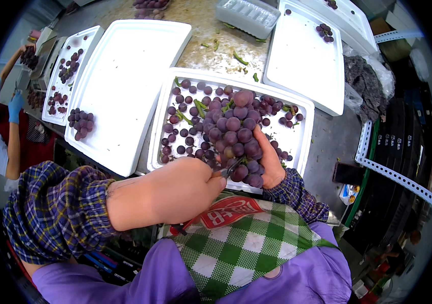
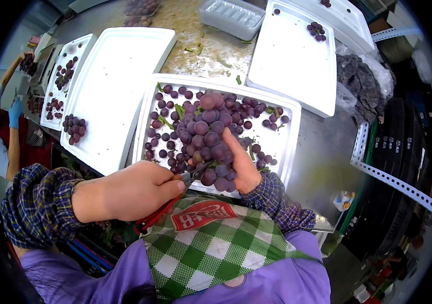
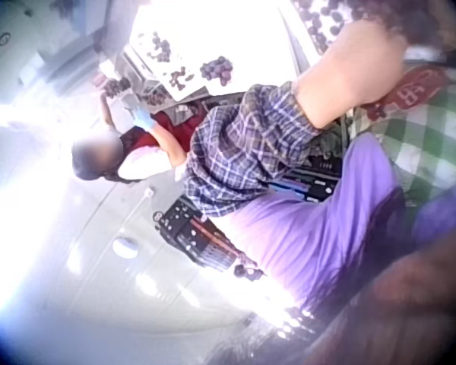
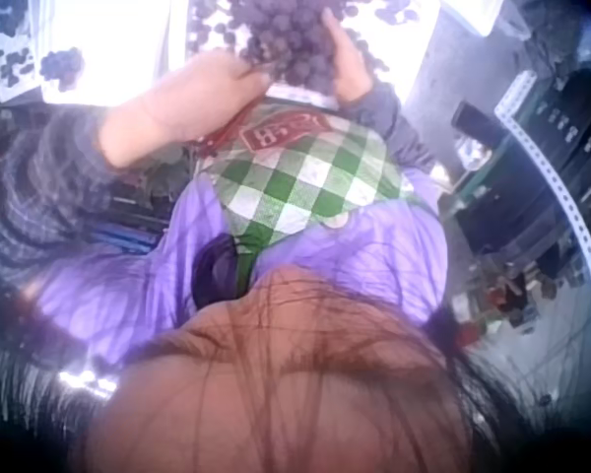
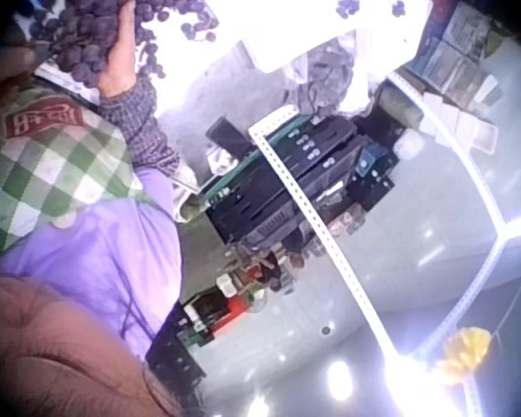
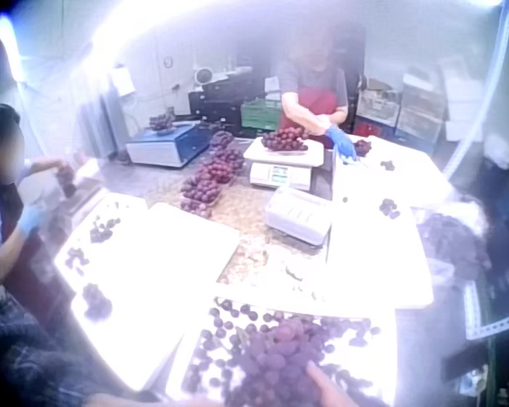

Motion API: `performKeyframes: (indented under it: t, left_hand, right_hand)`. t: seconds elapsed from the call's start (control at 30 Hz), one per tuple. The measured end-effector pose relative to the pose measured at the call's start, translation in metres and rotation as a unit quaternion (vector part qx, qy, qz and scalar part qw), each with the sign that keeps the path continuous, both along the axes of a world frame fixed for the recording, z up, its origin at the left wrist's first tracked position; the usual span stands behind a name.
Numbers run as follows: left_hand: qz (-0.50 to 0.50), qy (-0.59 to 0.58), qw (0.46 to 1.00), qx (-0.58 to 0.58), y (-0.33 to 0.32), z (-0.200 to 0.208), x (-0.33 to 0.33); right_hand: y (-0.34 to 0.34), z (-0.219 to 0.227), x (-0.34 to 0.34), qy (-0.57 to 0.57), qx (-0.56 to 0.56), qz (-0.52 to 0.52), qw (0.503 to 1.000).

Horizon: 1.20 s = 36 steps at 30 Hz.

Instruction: The person picks up bunches of grapes and uses shears to trim individual grapes or small stems from the bunch, placing the trimmed fruit and the cleaned bunch onto white trays.

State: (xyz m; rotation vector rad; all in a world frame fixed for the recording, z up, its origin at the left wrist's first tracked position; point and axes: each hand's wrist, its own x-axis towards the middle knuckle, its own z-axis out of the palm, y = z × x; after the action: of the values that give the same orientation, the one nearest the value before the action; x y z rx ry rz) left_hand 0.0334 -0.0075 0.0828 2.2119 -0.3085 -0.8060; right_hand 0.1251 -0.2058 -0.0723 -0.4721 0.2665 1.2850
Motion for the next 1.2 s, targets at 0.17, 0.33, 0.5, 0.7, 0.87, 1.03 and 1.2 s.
performKeyframes:
  t: [0.17,0.33,0.5,0.7,0.87,1.03,1.2]
  left_hand:
    - [0.161,0.232,0.959,-0.012,0.003,0.025,0.0]
    - [0.15,0.222,0.963,0.027,-0.001,0.031,-0.004]
    - [0.066,0.112,0.984,0.124,-0.007,0.032,-0.012]
    - [-0.011,-0.103,0.966,0.236,-0.015,0.03,-0.026]
    - [-0.077,-0.156,0.94,0.293,-0.024,0.03,-0.022]
    - [-0.106,-0.142,0.922,0.343,-0.03,0.033,-0.021]
    - [-0.056,-0.131,0.952,0.271,-0.024,0.024,-0.019]
  right_hand:
    - [-0.001,-0.001,0.003,-0.022,0.016,-0.002,1.0]
    - [-0.001,0.007,0.001,-0.025,0.008,-0.014,1.0]
    - [-0.003,0.009,0.001,-0.048,0.003,0.007,0.999]
    - [0.0,0.015,-0.003,-0.076,-0.037,0.019,0.996]
    - [-0.003,0.01,-0.005,-0.089,-0.034,0.023,0.995]
    - [0.0,0.012,-0.006,-0.088,-0.017,0.036,0.995]
    - [-0.001,0.016,-0.005,-0.101,-0.029,0.009,0.994]
